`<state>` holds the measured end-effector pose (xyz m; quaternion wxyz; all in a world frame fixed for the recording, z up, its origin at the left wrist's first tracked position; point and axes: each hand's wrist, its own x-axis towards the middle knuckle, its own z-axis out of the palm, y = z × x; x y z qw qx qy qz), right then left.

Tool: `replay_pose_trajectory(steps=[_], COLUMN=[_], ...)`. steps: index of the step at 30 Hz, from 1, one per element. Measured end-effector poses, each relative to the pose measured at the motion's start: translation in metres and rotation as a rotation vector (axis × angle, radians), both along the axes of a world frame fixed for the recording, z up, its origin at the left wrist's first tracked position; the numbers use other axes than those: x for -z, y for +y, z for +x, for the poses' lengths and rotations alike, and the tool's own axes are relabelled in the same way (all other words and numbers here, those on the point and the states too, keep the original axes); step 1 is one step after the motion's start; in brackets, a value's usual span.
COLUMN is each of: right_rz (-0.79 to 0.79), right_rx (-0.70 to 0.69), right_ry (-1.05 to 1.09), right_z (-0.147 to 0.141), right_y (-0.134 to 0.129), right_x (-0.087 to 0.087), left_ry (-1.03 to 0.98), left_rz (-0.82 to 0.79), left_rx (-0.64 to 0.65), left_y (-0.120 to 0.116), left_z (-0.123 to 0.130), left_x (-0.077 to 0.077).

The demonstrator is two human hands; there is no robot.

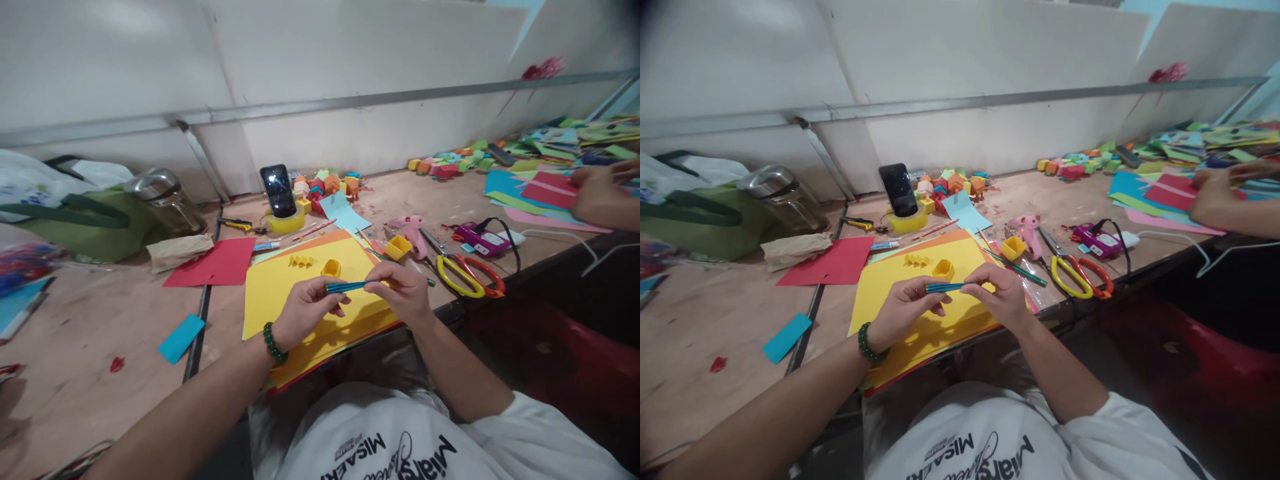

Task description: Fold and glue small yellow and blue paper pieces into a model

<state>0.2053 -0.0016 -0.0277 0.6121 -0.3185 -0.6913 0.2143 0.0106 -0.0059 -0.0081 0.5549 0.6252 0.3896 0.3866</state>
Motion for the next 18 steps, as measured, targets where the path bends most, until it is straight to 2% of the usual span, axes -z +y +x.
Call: replay_pose_trajectory(steps=[6,12,15,18], right_rz=[-0.003,0.049,0.127,0.193], right_rx=[0.007,0.023,0.046,0.035], right_ry=[0.011,-0.061,-0.153,-0.294], right_z=[-0.001,-0.001,-0.002,-0.005], right_y=[0.002,0.003,0.001,-0.003], right_x=[0.011,0.012,0.007,0.002], left_ry=[-0.068,-0.035,0.065,0.304], left_rz=[-0.029,0.005,0.098,0.298], left_rx=[-0.065,-0.065,-0.063,-0.032], left_y=[-0.002,-0.002,-0.001,0.000], left_z=[0.000,0.000,-0.002,-0.004], left_x=[-0.002,0.001,0.003,0.004])
